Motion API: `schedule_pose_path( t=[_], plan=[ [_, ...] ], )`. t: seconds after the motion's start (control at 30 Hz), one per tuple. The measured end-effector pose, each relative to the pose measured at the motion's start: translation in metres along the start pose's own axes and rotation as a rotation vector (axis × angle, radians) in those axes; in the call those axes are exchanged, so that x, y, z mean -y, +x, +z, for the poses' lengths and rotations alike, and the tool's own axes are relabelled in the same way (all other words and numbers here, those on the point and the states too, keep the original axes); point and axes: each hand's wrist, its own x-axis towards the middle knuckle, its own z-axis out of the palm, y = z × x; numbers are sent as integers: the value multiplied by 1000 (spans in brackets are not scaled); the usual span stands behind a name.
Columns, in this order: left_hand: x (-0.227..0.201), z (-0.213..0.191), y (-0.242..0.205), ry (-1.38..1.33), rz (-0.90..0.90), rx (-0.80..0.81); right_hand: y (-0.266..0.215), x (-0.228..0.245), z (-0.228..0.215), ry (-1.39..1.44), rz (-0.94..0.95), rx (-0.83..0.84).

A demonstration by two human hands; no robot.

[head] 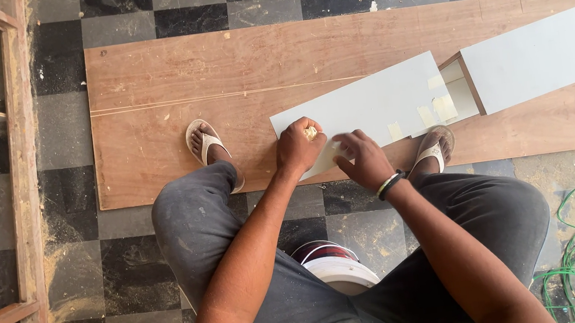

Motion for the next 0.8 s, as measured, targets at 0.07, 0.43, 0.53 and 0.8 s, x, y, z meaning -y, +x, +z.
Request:
schedule_pose_path(
  t=[0.07,0.43,0.53,0.8],
  plan=[
    [-2,-1,-1,4,-8,20,1,-16,15,-42,-43,-52],
    [-7,-3,-3,4,-21,13,11,-21,39,-387,-141,-327],
    [-6,-4,-2,20,-11,0,18,-28,44,-515,-97,-308],
    [2,0,3,-21,-46,37,-21,-14,25,-355,62,56]
  ],
)
